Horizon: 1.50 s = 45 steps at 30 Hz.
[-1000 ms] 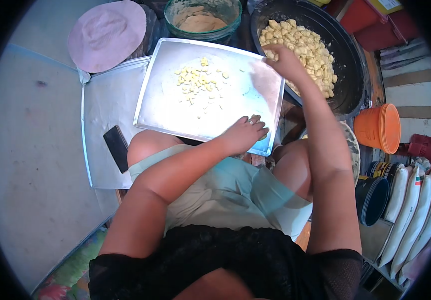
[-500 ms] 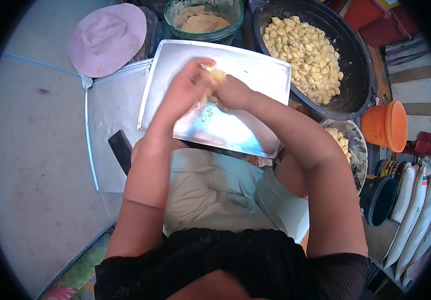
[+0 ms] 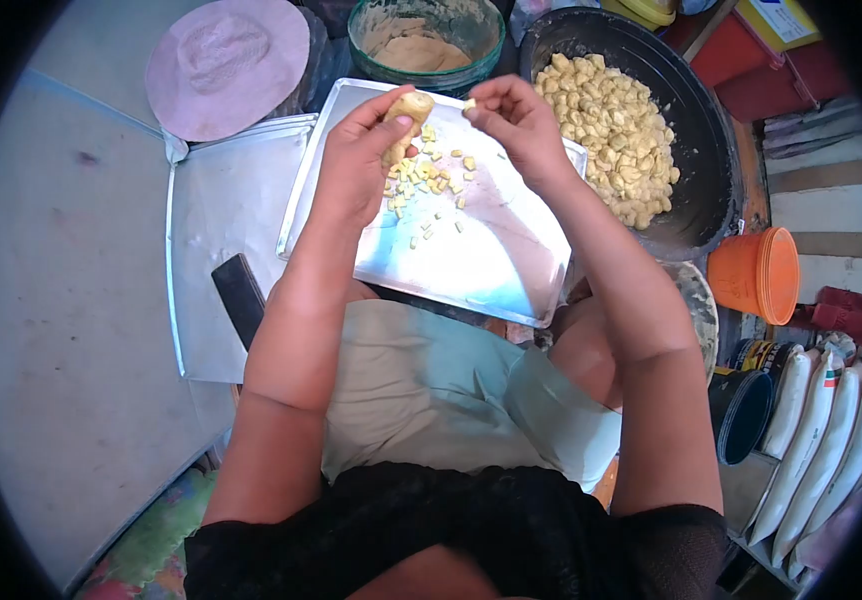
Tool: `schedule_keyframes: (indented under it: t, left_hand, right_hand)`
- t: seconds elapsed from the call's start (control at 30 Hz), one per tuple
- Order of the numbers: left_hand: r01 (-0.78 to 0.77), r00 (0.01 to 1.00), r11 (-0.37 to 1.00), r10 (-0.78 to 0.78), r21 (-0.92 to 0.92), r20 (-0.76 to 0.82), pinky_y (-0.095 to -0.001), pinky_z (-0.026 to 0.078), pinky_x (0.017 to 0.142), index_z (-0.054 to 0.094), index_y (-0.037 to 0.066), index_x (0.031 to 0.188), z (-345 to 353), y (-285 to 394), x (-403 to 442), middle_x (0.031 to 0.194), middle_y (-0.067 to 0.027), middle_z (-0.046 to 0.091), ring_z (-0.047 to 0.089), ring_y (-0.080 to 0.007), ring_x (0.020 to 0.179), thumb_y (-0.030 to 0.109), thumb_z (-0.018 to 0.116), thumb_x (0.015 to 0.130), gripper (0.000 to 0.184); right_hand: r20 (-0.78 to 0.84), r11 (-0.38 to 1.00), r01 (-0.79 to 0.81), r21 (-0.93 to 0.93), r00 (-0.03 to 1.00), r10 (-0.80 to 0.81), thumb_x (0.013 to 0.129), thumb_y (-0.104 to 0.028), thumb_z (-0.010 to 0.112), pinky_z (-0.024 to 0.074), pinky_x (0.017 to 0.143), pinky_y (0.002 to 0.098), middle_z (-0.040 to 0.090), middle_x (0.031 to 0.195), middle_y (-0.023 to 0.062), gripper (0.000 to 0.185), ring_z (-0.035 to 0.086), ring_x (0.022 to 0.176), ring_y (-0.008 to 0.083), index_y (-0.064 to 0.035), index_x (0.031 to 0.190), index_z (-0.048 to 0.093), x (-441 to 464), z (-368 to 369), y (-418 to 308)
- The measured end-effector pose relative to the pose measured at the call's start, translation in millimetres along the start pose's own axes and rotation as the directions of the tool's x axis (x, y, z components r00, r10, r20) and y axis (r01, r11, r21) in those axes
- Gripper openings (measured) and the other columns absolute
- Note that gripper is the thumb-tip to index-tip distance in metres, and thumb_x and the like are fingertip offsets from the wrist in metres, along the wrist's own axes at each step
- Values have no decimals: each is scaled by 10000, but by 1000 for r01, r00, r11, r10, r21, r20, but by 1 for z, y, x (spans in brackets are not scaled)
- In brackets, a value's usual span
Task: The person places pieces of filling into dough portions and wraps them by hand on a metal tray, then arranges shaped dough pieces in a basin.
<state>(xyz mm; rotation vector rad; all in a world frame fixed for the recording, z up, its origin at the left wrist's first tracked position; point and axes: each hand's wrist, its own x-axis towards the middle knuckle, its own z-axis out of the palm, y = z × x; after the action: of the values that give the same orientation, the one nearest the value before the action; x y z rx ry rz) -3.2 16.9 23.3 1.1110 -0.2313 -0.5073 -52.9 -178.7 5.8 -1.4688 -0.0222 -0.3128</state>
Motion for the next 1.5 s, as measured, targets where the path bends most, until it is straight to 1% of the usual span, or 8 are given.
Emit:
schedule_keyframes:
  t: [0.4, 0.7, 0.83, 0.97, 1.2, 1.27, 1.37, 1.5]
  left_hand:
    - [6, 996, 988, 8, -154, 91, -265, 497, 782, 538, -32, 1222, 15, -21, -7, 1059, -102, 621, 599, -148, 914, 149, 584, 920, 355]
    - [-127, 975, 988, 140, -88, 174, -267, 477, 785, 490, 13, 1240, 15, -29, -10, 1049, -100, 569, 571, -152, 911, 303, 559, 940, 422]
    - [-420, 906, 907, 421, 41, -31, -341, 467, 852, 410, 40, 1276, 22, -29, -1, 1185, -117, 505, 579, -182, 958, 419, 495, 946, 510]
    - [-399, 893, 885, 315, 241, 322, -317, 437, 906, 493, 8, 1212, 1, -29, -2, 1172, -68, 523, 542, -168, 1039, 375, 579, 908, 484]
    - [-436, 884, 612, 429, 659, 187, -283, 486, 717, 601, 9, 1024, 31, -26, -19, 842, -97, 632, 591, -137, 758, 220, 615, 905, 243]
    - [-355, 916, 730, 395, 585, 63, -285, 481, 673, 589, 2, 947, 27, -27, -11, 772, -92, 619, 576, -133, 711, 236, 575, 930, 235]
    - [-329, 924, 752, 382, 571, 29, -287, 452, 587, 560, 12, 855, 22, -28, -8, 700, -68, 589, 536, -109, 653, 311, 495, 972, 328]
    - [-288, 952, 830, 300, 478, 53, -256, 428, 589, 585, 14, 900, 26, -33, -19, 730, -56, 591, 506, -83, 647, 377, 409, 996, 415]
  right_hand:
    - [132, 793, 365, -489, 929, -346, 835, -167, 680, 473, 706, 294, 594, 812, 88, 206, 590, 769, 228, -57, 1010, 684, -19, 20, -27]
    - [439, 684, 401, -610, 889, -129, 874, -324, 636, 306, 1051, 410, 316, 1456, 185, 249, 303, 1326, 366, -86, 921, 691, -29, 24, -6]
    - [412, 923, 210, -322, 909, -63, 829, -229, 683, 382, 964, 402, 541, 1201, 133, 195, 498, 1118, 293, -38, 863, 661, -32, 32, -12]
    - [95, 1000, 32, 2, 995, -32, 827, -186, 690, 464, 674, 265, 555, 859, 63, 270, 554, 771, 122, -27, 943, 505, -28, 35, -25]
    - [120, 925, 81, -370, 992, -39, 868, -339, 642, 485, 714, 320, 614, 902, 133, 390, 606, 794, 204, -36, 1077, 511, -22, 18, -21]
    - [221, 740, 398, -542, 917, -332, 842, -377, 665, 493, 762, 368, 629, 879, 155, 443, 633, 829, 282, -43, 1107, 544, -28, 23, -19]
    - [251, 900, 132, -416, 968, -26, 853, -378, 650, 492, 780, 381, 639, 936, 164, 426, 637, 871, 307, -57, 1119, 560, -37, 26, -34]
    - [216, 771, 309, -557, 950, -224, 902, -201, 610, 497, 763, 317, 633, 1031, 104, 287, 626, 848, 192, -50, 1144, 576, -37, 9, -65]
